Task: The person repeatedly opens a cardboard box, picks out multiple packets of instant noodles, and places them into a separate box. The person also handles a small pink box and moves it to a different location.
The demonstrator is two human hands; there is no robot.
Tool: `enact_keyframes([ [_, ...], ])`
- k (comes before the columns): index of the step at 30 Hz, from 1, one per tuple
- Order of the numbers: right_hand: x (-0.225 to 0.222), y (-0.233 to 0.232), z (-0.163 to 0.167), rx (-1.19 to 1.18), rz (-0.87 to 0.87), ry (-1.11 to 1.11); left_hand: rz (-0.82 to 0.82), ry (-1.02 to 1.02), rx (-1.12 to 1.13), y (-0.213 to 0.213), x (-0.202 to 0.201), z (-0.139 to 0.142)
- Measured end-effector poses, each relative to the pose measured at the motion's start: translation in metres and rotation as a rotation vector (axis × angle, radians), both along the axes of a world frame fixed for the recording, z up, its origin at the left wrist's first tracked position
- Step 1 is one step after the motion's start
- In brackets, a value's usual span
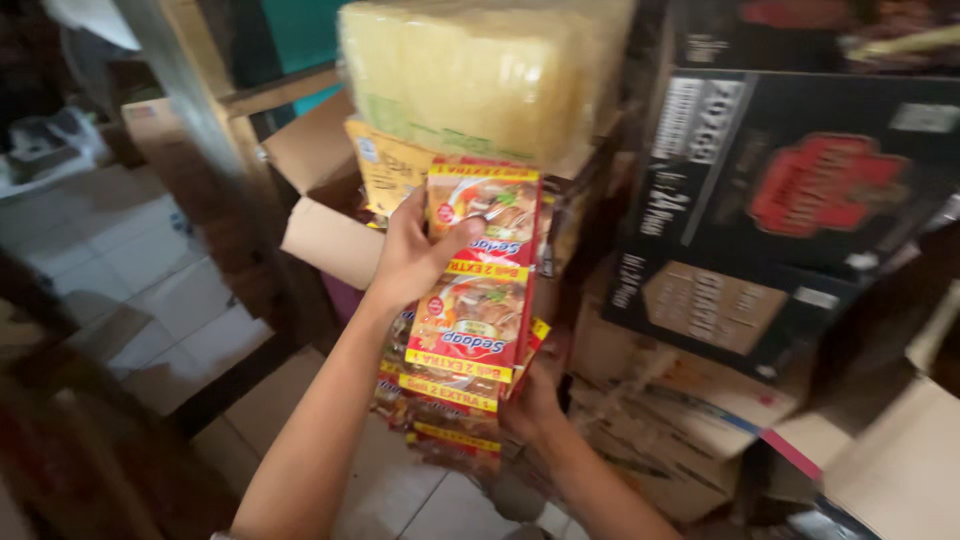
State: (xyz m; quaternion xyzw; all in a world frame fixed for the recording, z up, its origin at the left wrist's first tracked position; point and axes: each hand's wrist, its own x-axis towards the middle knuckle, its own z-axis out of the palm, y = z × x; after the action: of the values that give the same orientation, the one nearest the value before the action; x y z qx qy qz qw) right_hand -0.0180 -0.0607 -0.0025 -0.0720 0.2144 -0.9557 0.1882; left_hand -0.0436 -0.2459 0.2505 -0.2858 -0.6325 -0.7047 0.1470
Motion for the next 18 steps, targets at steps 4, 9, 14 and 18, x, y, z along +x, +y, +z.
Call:
enact_keyframes([
  [4, -0.020, -0.064, -0.021, 0.007, 0.104, 0.013, 0.138, -0.115, 0.004, -0.063, -0.013, -0.025],
  [9, -0.059, -0.143, -0.022, 0.024, 0.173, 0.041, 0.237, -0.216, 0.036, -0.135, -0.052, -0.047],
  [14, -0.125, -0.201, -0.006, -0.030, 0.320, 0.082, 0.335, -0.210, -0.018, -0.193, -0.115, -0.055],
  [18, -0.195, -0.254, 0.016, 0.063, 0.234, 0.062, 0.386, -0.199, -0.079, -0.238, -0.192, -0.040],
])
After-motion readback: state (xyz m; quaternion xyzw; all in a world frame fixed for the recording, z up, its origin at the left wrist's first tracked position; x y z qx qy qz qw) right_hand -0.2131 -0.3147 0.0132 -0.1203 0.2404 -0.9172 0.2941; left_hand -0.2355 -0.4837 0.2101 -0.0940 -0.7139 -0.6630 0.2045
